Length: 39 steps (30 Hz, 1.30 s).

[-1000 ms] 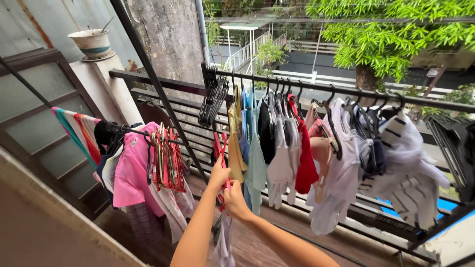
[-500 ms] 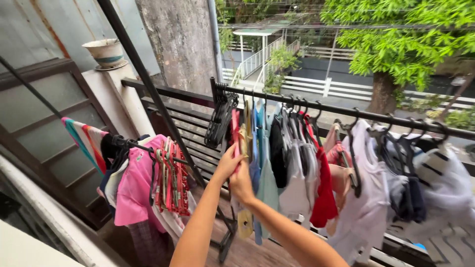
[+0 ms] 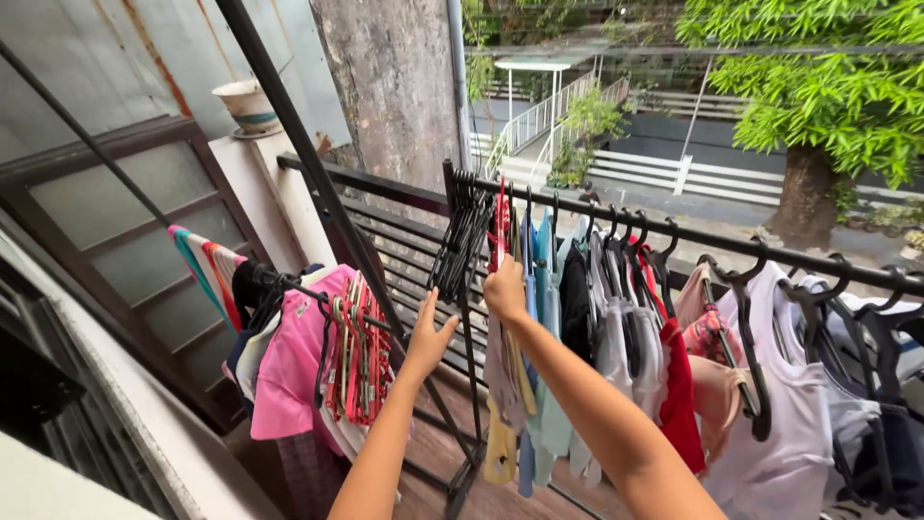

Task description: Hanging various items of clothing and laundry onto a rack on a balcony using hangers and clips.

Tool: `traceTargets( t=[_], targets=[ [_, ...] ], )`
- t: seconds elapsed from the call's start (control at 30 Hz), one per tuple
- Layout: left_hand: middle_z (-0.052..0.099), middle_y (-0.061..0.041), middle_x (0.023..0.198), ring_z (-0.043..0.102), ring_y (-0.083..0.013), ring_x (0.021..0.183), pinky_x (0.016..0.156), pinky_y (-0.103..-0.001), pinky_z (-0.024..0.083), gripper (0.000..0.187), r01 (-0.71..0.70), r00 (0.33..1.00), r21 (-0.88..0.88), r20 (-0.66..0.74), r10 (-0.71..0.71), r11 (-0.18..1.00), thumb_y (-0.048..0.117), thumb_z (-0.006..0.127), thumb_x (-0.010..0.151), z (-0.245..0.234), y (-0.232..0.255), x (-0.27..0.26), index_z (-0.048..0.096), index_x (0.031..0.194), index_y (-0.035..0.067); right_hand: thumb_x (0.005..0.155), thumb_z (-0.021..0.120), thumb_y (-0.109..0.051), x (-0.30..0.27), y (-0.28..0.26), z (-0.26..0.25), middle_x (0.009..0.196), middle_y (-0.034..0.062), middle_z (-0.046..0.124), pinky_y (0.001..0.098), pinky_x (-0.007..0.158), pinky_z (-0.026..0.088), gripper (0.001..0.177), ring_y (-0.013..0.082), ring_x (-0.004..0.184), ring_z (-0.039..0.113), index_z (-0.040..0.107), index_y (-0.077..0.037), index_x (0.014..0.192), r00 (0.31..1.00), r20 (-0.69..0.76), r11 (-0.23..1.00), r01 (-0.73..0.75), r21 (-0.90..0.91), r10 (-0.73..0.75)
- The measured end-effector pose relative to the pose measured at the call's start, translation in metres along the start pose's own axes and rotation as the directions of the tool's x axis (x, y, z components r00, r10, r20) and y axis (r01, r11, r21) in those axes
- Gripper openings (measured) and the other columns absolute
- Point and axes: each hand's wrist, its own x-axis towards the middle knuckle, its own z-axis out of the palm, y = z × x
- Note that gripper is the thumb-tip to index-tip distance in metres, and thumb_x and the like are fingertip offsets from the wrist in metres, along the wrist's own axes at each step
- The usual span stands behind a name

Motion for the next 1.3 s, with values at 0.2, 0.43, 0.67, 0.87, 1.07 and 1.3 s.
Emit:
traceTargets(
  t=[0.2,0.43,0.67,0.87,1.07,1.3],
  targets=[
    [0.024,-0.016,0.170,0.014,-0.0328,0.159,0.125,-0.047,0.018,0.075,0.116,0.993,-0.052,-0.008,-0.116,0.992,0.043,0.057,0.103,0.012,0.057,-0.012,0.024,0.163,0.013,0.082,0.061,-0.014,-0.019,-0.028,-0.036,0.136,0.0326,0.043,0.0466,0.107,0.042,0.083,0.0491,0.120,0.049,0.026,0.001,0.156,0.981,0.182,0.984,0.100,-0.148,-0.072],
    [0.013,-0.017,0.171,0.009,-0.0462,0.156,0.118,-0.069,0.011,0.103,-0.029,0.972,-0.037,-0.233,0.019,0.999,0.039,0.069,0.090,0.087,0.053,-0.056,0.003,0.164,0.014,0.089,0.071,-0.025,-0.147,-0.027,-0.078,0.171,0.0226,0.022,0.0501,0.128,0.017,0.100,0.0425,0.157,0.023,0.012,-0.004,0.168,0.922,-0.011,0.849,0.353,-0.394,-0.388],
    [-0.005,-0.023,0.171,-0.005,-0.0463,0.158,0.117,-0.071,-0.004,0.117,0.115,0.963,0.079,-0.253,-0.091,0.990,0.013,0.065,0.070,0.103,0.119,-0.168,-0.005,0.164,0.012,0.078,0.076,-0.034,-0.256,-0.030,-0.147,0.170,0.0245,0.004,0.0637,0.122,-0.001,0.119,0.0414,0.158,0.002,-0.002,-0.008,0.164,0.972,-0.183,0.945,0.082,-0.317,-0.146],
    [-0.007,-0.022,0.170,-0.011,-0.0445,0.156,0.115,-0.070,-0.007,0.124,0.127,0.989,0.008,-0.083,-0.125,0.992,0.018,0.070,0.065,0.136,0.178,-0.237,-0.008,0.161,0.012,0.069,0.081,-0.040,-0.322,0.002,-0.212,0.168,0.0250,-0.003,0.0700,0.116,-0.005,0.130,0.0428,0.155,-0.003,-0.004,-0.010,0.161,0.919,-0.395,0.924,-0.168,-0.344,0.020],
    [-0.010,-0.022,0.171,-0.011,-0.0447,0.157,0.116,-0.071,-0.010,0.125,0.091,0.992,-0.047,0.097,-0.086,0.995,0.016,0.070,0.066,0.177,0.220,-0.301,-0.009,0.163,0.013,0.069,0.078,-0.028,-0.378,0.022,-0.283,0.171,0.0202,-0.003,0.0706,0.118,-0.004,0.126,0.0406,0.158,-0.004,-0.002,-0.016,0.165,0.857,-0.458,0.796,-0.442,-0.414,0.238],
    [0.003,-0.017,0.174,-0.006,-0.0448,0.159,0.117,-0.072,-0.008,0.114,-0.127,0.990,0.043,0.067,0.124,0.991,0.019,0.064,0.066,0.192,0.228,-0.262,0.009,0.166,0.023,0.075,0.075,-0.020,-0.334,0.040,-0.311,0.168,0.0237,0.021,0.0554,0.123,0.017,0.099,0.0414,0.155,0.020,0.026,-0.015,0.162,0.990,-0.136,0.924,-0.090,-0.372,0.042]
  ],
)
